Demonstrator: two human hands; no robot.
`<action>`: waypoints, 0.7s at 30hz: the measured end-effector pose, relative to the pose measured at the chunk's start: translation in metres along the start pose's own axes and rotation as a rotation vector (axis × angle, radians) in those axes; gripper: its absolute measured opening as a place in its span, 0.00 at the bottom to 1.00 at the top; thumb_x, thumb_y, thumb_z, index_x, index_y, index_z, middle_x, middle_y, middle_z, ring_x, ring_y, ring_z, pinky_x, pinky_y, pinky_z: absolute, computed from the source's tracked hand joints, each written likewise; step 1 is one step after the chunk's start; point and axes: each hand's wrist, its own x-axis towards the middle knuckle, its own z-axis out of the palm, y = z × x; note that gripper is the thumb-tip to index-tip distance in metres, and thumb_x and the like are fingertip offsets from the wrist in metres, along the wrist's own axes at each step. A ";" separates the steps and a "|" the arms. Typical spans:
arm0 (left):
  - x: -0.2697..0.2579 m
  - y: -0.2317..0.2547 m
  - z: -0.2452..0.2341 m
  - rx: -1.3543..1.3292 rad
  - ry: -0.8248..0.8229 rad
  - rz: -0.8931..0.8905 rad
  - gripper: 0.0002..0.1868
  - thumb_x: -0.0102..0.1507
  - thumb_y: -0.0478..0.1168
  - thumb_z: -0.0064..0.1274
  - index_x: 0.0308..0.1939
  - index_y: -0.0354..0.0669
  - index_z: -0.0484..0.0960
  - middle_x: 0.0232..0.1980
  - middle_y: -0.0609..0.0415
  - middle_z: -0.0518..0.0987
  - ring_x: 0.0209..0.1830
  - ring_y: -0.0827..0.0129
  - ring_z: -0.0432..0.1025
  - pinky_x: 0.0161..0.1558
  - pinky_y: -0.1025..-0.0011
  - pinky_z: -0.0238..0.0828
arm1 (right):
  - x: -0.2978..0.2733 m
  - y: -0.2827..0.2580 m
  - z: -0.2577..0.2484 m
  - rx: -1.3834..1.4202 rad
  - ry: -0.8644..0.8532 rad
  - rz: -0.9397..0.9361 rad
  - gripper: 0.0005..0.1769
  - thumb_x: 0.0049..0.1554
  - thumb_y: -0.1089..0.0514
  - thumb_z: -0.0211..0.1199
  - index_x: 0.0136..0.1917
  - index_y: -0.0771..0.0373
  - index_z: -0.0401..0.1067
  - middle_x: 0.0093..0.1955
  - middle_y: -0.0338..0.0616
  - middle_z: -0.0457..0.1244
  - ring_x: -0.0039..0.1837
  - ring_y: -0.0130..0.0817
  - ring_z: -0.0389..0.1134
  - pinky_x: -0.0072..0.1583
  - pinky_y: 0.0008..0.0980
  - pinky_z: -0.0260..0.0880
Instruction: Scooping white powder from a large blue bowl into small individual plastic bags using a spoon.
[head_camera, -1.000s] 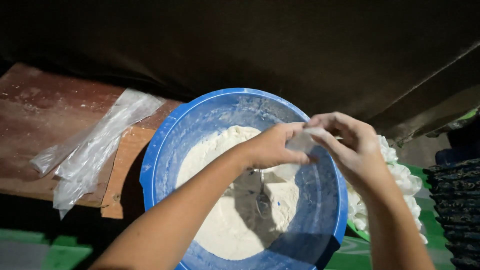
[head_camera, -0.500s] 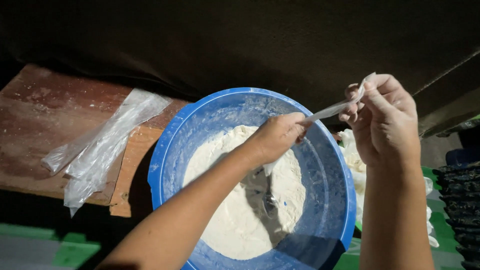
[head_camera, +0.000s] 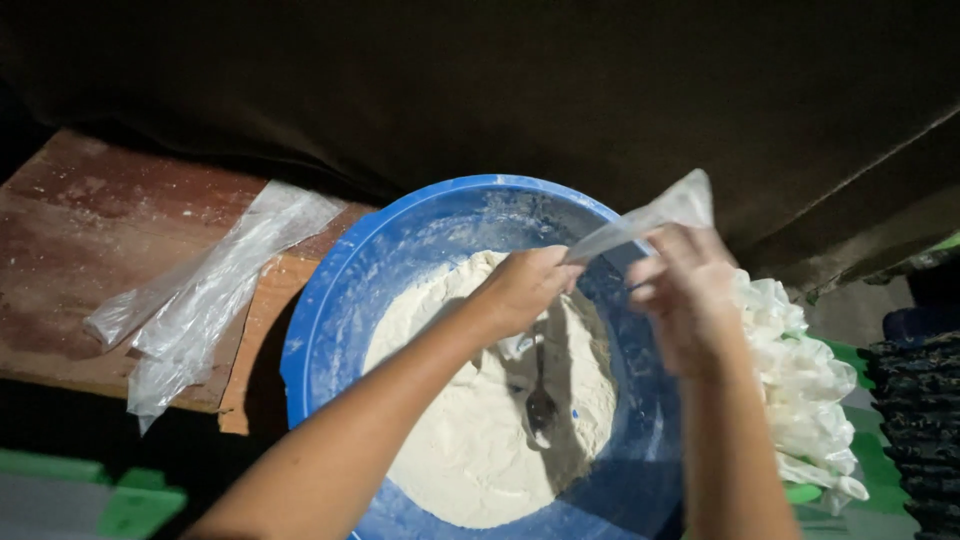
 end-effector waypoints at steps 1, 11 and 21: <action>-0.003 0.013 -0.008 0.001 0.000 0.001 0.14 0.69 0.49 0.40 0.37 0.51 0.79 0.33 0.48 0.84 0.40 0.53 0.80 0.44 0.59 0.75 | -0.007 -0.002 0.010 0.001 0.001 -0.002 0.13 0.61 0.55 0.68 0.56 0.54 0.68 0.50 0.41 0.68 0.37 0.26 0.69 0.34 0.21 0.73; 0.008 0.028 -0.021 0.021 -0.115 0.085 0.17 0.68 0.45 0.42 0.31 0.44 0.81 0.32 0.45 0.85 0.38 0.49 0.81 0.43 0.57 0.77 | 0.011 0.037 0.026 -0.017 0.178 0.181 0.13 0.61 0.50 0.67 0.49 0.63 0.76 0.42 0.43 0.67 0.35 0.26 0.58 0.33 0.21 0.54; 0.013 0.033 -0.041 -0.007 -0.031 0.018 0.18 0.69 0.52 0.43 0.31 0.49 0.80 0.29 0.52 0.81 0.36 0.58 0.77 0.45 0.62 0.74 | 0.046 0.065 -0.032 0.895 -0.303 0.390 0.05 0.68 0.56 0.54 0.53 0.60 0.66 0.52 0.35 0.61 0.39 0.26 0.58 0.37 0.20 0.55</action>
